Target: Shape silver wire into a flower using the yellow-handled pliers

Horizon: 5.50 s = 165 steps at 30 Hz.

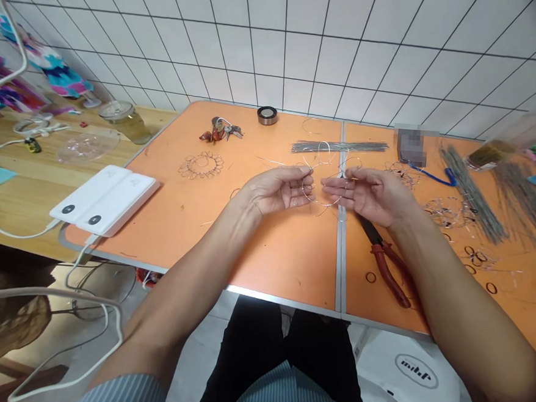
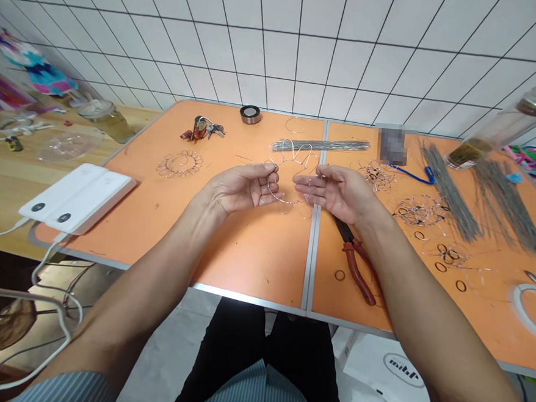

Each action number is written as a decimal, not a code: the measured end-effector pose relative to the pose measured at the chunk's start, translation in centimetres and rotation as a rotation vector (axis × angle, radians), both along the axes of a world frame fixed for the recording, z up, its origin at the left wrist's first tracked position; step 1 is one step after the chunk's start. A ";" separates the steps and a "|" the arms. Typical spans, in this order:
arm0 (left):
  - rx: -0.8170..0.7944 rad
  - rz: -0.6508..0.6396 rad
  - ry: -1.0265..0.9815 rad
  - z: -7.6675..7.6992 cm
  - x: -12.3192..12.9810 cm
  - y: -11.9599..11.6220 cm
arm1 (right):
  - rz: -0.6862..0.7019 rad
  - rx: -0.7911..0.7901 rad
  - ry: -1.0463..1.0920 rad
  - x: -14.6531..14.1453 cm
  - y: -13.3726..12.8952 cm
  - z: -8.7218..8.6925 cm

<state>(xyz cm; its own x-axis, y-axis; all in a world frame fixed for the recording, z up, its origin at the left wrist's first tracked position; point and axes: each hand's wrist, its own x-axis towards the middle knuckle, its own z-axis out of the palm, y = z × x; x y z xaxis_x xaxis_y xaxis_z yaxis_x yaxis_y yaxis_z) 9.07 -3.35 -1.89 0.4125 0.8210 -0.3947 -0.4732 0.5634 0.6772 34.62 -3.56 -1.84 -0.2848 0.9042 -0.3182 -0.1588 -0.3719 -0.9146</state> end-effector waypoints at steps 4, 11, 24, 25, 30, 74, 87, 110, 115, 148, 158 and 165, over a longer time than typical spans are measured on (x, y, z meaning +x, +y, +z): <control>0.004 -0.048 -0.007 0.3 0.2 -0.4 | 0.206 -0.165 0.156 -0.2 0.4 -0.8; -0.018 -0.031 0.023 0.7 0.5 -0.6 | 0.237 -0.210 0.327 -0.4 0.3 -1.1; 0.016 0.085 0.078 0.4 -0.1 0.1 | -0.104 -0.151 0.238 -0.6 0.4 -0.1; 0.015 0.096 0.087 0.4 -0.2 0.2 | -0.127 -0.130 0.216 -0.5 0.5 0.0; 0.013 0.135 0.117 0.4 -0.2 0.3 | -0.204 -0.035 0.118 -0.3 0.5 0.4; 0.057 0.118 0.199 0.4 0.4 -0.2 | -0.257 0.627 -0.322 -1.7 -1.7 1.0; 0.067 0.159 0.192 0.3 0.5 -0.1 | -0.344 0.740 -0.387 -1.9 -1.6 0.7; 0.151 0.056 0.193 0.4 0.3 -0.5 | -0.128 0.552 -0.197 -1.0 -1.3 0.5; 0.127 0.074 0.202 0.5 0.3 -0.4 | -0.167 0.557 -0.202 -0.8 -1.1 0.4; 0.196 -0.004 0.155 -0.5 0.5 -0.3 | -0.365 0.843 -0.360 -3.9 -3.1 1.1; 0.207 -0.043 0.142 -0.5 0.6 -0.5 | -0.390 0.857 -0.456 -3.9 -3.3 1.1; 0.217 -0.046 0.145 -0.5 0.8 -0.7 | -0.389 0.921 -0.473 -4.1 -3.4 0.7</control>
<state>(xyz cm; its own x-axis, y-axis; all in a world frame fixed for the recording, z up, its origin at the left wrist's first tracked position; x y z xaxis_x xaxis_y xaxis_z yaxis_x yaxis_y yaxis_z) 9.84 -4.01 -2.38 0.4030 0.8747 -0.2693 -0.3396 0.4162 0.8435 30.56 -6.98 -1.12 0.0429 0.8526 0.5208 0.3215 0.4817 -0.8152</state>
